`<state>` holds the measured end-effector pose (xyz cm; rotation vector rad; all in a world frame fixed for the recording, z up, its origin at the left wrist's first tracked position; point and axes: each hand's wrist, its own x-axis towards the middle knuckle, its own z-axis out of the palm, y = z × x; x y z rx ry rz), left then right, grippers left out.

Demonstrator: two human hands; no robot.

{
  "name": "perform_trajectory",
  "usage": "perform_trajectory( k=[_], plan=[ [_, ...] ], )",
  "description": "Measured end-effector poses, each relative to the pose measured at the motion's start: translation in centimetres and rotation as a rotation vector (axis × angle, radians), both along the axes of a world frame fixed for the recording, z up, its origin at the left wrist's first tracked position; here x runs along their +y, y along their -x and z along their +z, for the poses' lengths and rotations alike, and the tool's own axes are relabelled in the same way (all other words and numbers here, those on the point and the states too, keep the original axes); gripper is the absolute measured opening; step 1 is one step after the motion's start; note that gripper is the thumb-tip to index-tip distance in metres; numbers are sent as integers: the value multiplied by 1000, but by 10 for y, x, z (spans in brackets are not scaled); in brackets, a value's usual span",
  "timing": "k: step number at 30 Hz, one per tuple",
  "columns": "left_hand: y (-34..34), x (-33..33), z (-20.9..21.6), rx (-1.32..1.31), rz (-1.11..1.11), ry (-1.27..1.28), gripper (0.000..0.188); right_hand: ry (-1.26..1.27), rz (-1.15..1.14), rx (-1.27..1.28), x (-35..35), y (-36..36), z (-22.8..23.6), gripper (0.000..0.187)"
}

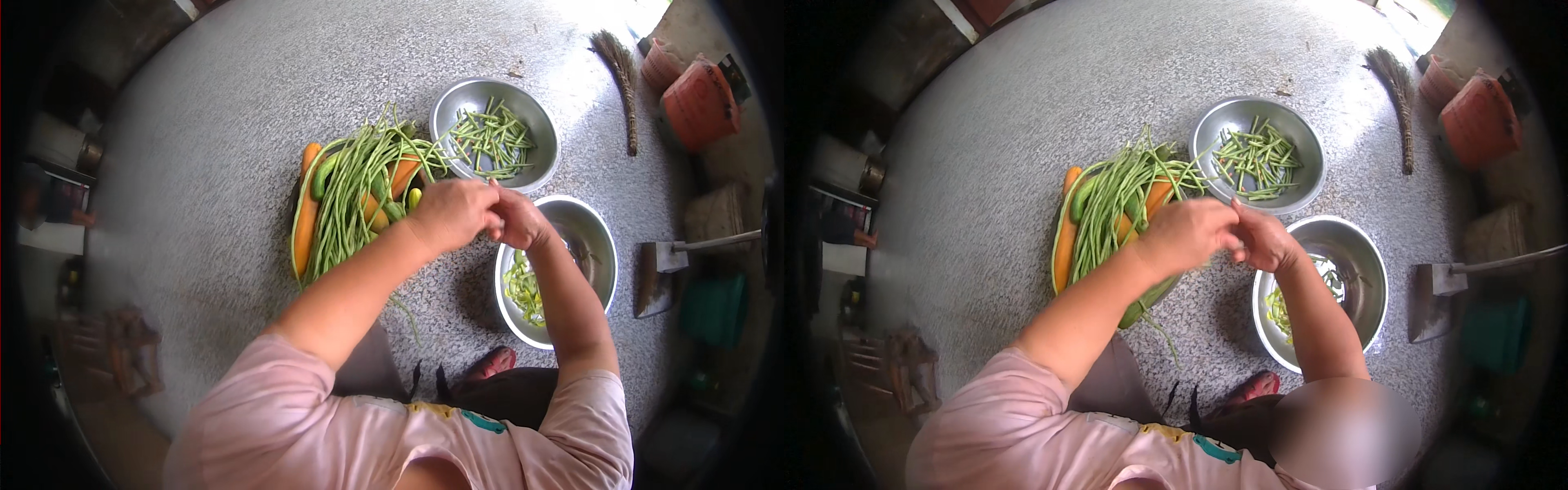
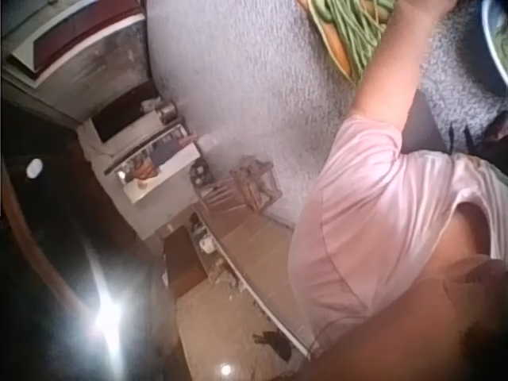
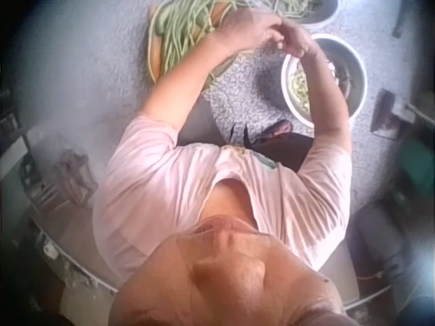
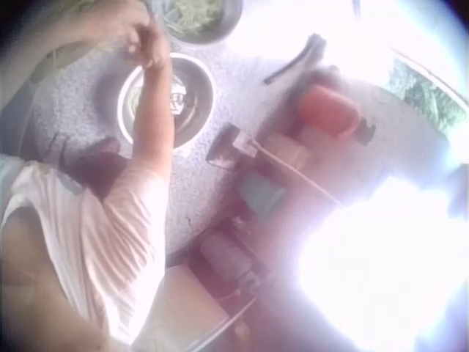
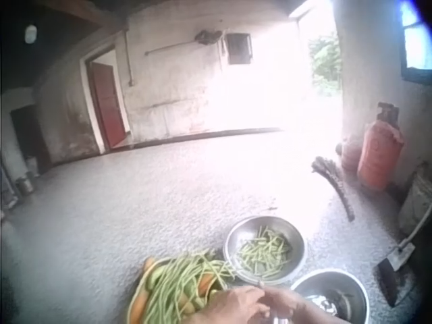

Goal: Snapping long beans into small pieces and placing them into a metal bowl.

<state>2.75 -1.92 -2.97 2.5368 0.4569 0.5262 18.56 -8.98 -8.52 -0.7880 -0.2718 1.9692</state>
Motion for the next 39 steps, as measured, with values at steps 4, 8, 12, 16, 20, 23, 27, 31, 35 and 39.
perform_trajectory(
  k=[4, 8, 12, 16, 20, 23, 27, 31, 35, 39],
  plan=[
    [28, 56, 20, 34, 468, 279, 29, 24, 57, -754, -16, -34, 0, 30],
    [100, 119, -9, 748, 869, 134, 36, 213, 1004, -1633, -50, -71, -16, 27],
    [145, 134, -66, 1049, 664, 248, 79, 204, 1236, -1880, -80, -99, -65, 34],
    [148, 133, -85, 1029, 494, 396, 86, -55, 596, -1975, -64, -90, -66, 30],
    [169, 133, -106, 715, 698, 467, 67, -185, 570, -1836, -38, -55, -54, 33],
    [173, 138, -104, 720, 797, 699, 46, -185, 621, -1831, -39, -49, -50, 36],
    [174, 139, -94, 758, 761, 792, 30, -249, 755, -1911, -45, -60, -61, 36],
    [161, 127, -81, 708, 871, 817, 31, -233, 815, -1932, -43, -62, -62, 37],
    [169, 138, -85, 700, 855, 820, 29, -255, 766, -1927, -34, -47, -47, 36],
    [184, 145, -82, 639, 839, 912, 27, -228, 743, -1872, -24, -31, -38, 31]
  ],
)
